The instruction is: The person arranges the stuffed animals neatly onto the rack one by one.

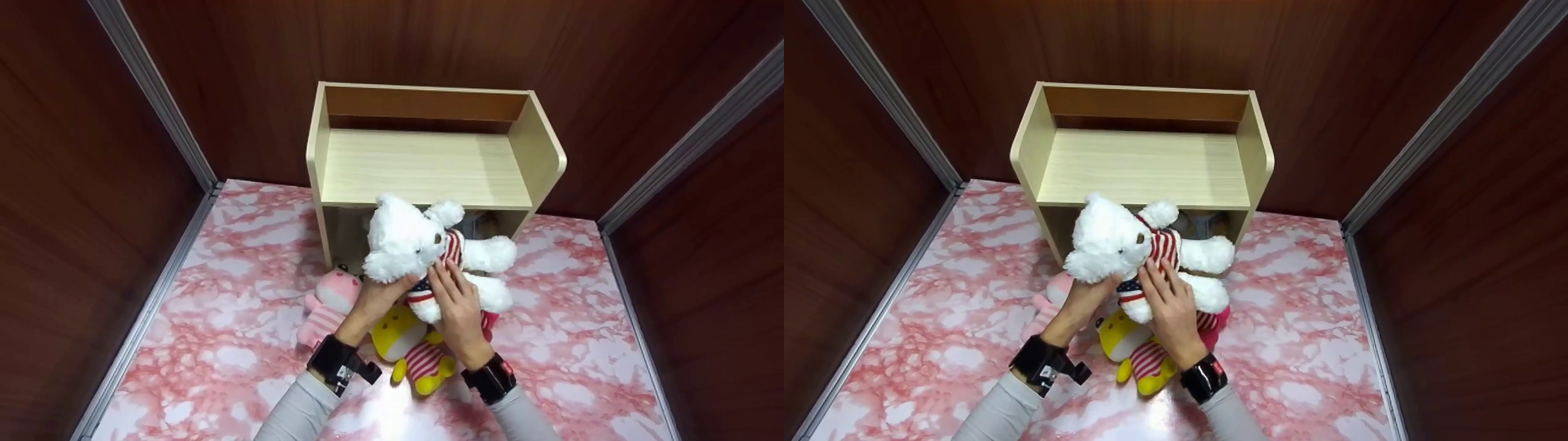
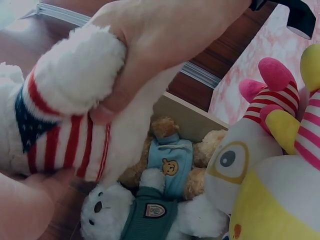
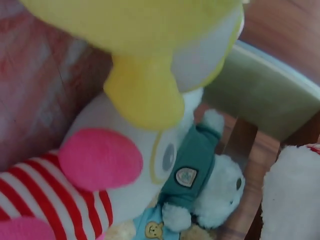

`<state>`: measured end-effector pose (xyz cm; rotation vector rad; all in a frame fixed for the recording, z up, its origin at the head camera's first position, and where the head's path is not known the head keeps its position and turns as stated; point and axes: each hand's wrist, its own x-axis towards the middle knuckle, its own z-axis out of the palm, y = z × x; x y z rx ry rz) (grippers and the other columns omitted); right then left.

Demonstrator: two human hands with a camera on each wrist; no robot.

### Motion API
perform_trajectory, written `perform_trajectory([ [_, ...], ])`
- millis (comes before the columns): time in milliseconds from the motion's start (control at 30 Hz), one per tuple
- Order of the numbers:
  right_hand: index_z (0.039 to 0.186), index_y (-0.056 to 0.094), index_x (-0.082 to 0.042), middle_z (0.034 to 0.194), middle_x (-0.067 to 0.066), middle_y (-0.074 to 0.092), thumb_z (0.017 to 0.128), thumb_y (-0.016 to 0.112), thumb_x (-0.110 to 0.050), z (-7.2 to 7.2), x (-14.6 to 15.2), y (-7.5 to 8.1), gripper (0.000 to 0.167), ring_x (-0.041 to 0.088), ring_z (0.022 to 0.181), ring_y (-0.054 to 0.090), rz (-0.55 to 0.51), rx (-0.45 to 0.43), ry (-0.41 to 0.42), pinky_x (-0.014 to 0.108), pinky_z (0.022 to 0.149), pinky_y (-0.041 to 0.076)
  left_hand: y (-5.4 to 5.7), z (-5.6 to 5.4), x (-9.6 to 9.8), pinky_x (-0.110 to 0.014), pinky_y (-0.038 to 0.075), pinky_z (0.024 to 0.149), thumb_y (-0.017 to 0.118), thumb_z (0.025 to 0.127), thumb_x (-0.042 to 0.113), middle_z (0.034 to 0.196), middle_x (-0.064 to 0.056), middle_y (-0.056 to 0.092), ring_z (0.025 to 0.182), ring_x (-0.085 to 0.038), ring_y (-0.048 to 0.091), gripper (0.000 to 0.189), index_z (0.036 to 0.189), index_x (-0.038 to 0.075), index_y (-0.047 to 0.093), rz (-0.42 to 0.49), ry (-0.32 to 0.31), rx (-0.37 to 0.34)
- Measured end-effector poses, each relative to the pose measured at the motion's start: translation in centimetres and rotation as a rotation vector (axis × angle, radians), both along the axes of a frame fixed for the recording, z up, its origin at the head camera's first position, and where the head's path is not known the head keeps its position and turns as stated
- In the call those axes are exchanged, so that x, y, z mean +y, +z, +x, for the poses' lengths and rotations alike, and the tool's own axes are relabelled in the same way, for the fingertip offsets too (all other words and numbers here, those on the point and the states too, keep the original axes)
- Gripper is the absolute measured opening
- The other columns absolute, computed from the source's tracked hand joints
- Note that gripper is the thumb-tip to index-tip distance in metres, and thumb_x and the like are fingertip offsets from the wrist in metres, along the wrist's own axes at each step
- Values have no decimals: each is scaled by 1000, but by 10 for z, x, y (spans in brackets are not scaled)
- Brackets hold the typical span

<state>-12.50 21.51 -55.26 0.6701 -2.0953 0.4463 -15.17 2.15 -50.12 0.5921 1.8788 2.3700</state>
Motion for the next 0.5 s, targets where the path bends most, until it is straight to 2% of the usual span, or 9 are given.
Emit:
perform_trajectory([
  [100, 150, 51, 1, 156, 16, 49, 52, 66, 16, 3, -4, -4, 100, 41, 142, 45, 38, -72, 19, 50, 89, 48, -2, 2, -5, -41, 38, 116, 78, 89, 54, 146, -22, 54, 134, -31, 52, 93, 149, -7, 42, -20, 69, -77],
  [167, 152, 48, 2, 159, 17, 45, 53, 64, 12, 4, -4, -6, 101, 41, 144, 42, 58, -105, 40, 52, 98, 47, -4, 1, -6, -41, 38, 116, 76, 94, 42, 144, -23, 56, 133, -31, 53, 80, 148, -8, 43, 1, 96, -115],
  [233, 153, 45, 3, 160, 19, 42, 55, 61, 7, 5, -3, -7, 100, 41, 146, 39, 67, -134, 67, 52, 107, 43, -5, 0, -8, -36, 42, 111, 73, 98, 29, 138, -20, 61, 125, -27, 58, 67, 145, -9, 46, 27, 107, -150],
  [300, 153, 44, 4, 161, 20, 41, 59, 59, 4, 6, -2, -8, 95, 41, 146, 38, 65, -154, 91, 50, 115, 38, -7, -1, -9, -30, 51, 96, 70, 99, 23, 125, -13, 67, 107, -20, 65, 56, 140, -9, 50, 48, 111, -197],
  [333, 153, 44, 5, 160, 20, 41, 61, 57, 3, 6, -2, -7, 93, 41, 146, 38, 59, -162, 99, 47, 117, 35, -8, -1, -10, -27, 54, 84, 70, 99, 23, 112, -11, 69, 92, -17, 66, 51, 136, -9, 53, 57, 107, -229],
  [433, 154, 43, 5, 161, 19, 41, 69, 53, 0, 8, 0, -6, 86, 40, 147, 38, 42, -182, 116, 43, 121, 31, -11, -3, -12, -22, 47, 57, 69, 100, 26, 92, -2, 66, 63, -9, 55, 46, 129, -7, 57, 55, 106, -300],
  [500, 153, 43, 5, 161, 19, 41, 75, 52, -4, 8, 1, -4, 79, 39, 146, 40, 24, -187, 125, 44, 119, 33, -12, -5, -12, -22, 49, 62, 68, 101, 26, 94, -4, 68, 67, -8, 57, 45, 130, -7, 57, 54, 120, -305],
])
